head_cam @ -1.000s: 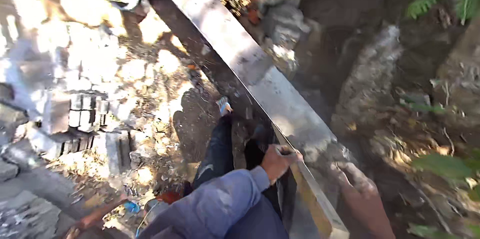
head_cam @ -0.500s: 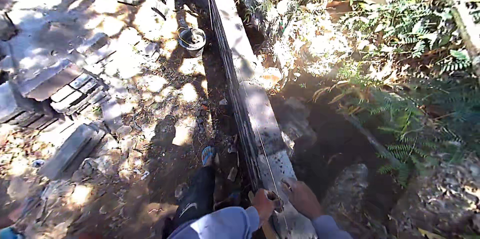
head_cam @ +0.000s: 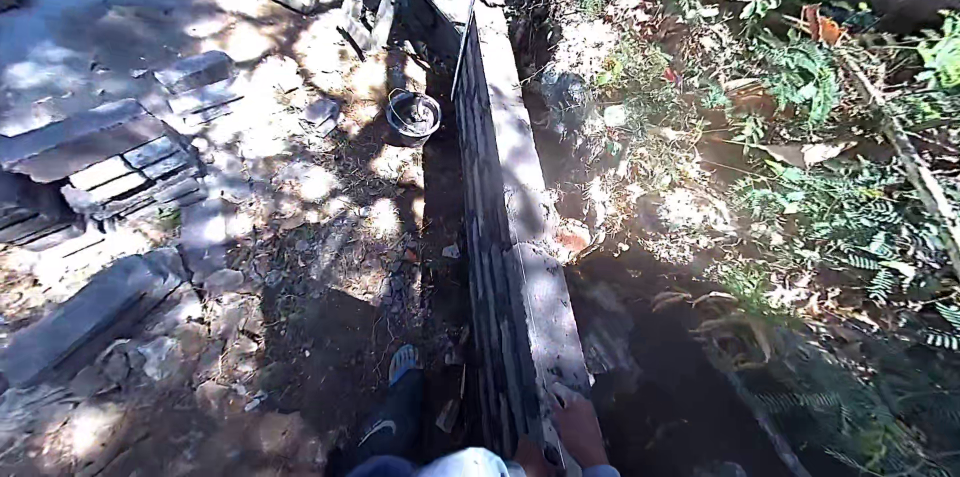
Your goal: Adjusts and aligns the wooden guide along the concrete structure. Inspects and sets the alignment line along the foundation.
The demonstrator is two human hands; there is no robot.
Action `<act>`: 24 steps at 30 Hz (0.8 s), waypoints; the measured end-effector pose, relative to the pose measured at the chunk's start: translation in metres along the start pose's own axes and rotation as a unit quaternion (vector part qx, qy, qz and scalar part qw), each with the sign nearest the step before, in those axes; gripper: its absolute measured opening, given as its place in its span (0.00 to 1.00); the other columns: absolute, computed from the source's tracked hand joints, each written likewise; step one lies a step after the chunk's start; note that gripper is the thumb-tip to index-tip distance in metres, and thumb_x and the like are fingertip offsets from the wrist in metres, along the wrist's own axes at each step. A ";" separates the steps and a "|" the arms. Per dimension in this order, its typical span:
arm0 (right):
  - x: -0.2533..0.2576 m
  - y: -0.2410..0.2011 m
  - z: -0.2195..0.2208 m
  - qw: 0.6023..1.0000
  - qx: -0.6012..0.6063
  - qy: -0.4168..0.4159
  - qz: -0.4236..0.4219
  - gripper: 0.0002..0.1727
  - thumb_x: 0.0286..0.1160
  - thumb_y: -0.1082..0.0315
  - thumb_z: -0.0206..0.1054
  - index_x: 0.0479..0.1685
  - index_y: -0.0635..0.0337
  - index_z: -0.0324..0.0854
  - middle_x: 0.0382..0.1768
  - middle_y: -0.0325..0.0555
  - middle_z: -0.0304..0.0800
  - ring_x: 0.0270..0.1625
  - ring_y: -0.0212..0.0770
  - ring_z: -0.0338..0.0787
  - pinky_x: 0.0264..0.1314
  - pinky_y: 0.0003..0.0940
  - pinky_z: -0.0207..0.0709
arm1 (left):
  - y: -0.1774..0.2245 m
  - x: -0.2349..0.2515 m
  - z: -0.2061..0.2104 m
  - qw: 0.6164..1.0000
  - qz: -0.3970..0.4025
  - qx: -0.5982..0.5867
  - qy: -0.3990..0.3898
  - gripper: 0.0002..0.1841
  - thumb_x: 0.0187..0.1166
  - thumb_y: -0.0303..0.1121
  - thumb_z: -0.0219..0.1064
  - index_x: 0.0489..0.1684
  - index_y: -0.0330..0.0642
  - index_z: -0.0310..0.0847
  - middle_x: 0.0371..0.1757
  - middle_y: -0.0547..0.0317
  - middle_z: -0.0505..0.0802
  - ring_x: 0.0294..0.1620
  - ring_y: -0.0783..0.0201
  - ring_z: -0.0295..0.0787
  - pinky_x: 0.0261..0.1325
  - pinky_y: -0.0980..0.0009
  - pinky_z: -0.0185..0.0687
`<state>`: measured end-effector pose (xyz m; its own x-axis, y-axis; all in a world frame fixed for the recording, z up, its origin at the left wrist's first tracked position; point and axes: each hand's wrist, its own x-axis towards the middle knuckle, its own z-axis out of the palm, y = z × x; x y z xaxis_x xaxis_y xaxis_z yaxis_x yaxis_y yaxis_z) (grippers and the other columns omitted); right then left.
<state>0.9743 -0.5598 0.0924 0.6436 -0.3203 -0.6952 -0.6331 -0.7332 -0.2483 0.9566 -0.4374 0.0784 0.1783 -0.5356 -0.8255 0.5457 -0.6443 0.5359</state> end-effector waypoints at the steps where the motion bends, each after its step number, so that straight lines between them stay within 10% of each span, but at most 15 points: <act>1: 0.003 -0.009 -0.003 1.000 -0.005 0.003 0.009 0.21 0.90 0.59 0.58 0.66 0.65 0.87 0.62 0.65 0.91 0.72 0.63 0.85 0.81 0.58 0.69 | 0.001 0.003 -0.012 0.998 0.007 0.060 -0.027 0.22 0.87 0.35 0.63 0.65 0.20 0.77 0.60 0.29 0.88 0.61 0.42 0.87 0.68 0.48 0.78; 4: 0.010 -0.031 -0.014 0.999 -0.030 0.008 0.020 0.21 0.91 0.58 0.58 0.62 0.65 0.88 0.61 0.64 0.91 0.71 0.61 0.86 0.80 0.57 0.71 | 0.008 -0.008 -0.059 0.981 0.030 0.165 -0.096 0.26 0.87 0.34 0.60 0.75 0.18 0.68 0.74 0.22 0.79 0.78 0.33 0.74 0.79 0.40 0.67; 8: 0.029 -0.045 -0.030 0.999 -0.032 0.011 0.034 0.19 0.91 0.59 0.56 0.58 0.61 0.90 0.57 0.61 0.93 0.67 0.61 0.89 0.75 0.62 0.75 | 0.004 -0.016 -0.140 0.997 0.071 0.010 -0.026 0.25 0.80 0.42 0.71 0.68 0.31 0.81 0.63 0.35 0.89 0.63 0.45 0.87 0.70 0.45 0.78; 13: 0.052 -0.066 -0.052 1.000 -0.002 0.025 0.012 0.19 0.91 0.57 0.56 0.49 0.60 0.91 0.47 0.54 0.97 0.56 0.56 0.94 0.68 0.61 0.79 | 0.022 -0.042 -0.243 0.978 0.038 -0.178 0.097 0.17 0.89 0.38 0.62 0.67 0.38 0.80 0.49 0.50 0.94 0.41 0.61 0.90 0.47 0.63 0.84; 24: 0.138 -0.142 -0.099 0.999 -0.024 -0.018 -0.019 0.20 0.89 0.54 0.57 0.50 0.58 0.91 0.50 0.56 0.95 0.60 0.57 0.92 0.67 0.62 0.79 | 0.142 0.009 -0.326 0.965 0.086 -0.204 0.141 0.19 0.90 0.37 0.61 0.72 0.38 0.77 0.53 0.46 0.94 0.47 0.57 0.93 0.51 0.60 0.87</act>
<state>1.1957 -0.5596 0.0988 0.6502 -0.2697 -0.7103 -0.5862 -0.7728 -0.2433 1.3032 -0.3557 0.0896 0.4796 -0.4091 -0.7763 0.7549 -0.2586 0.6027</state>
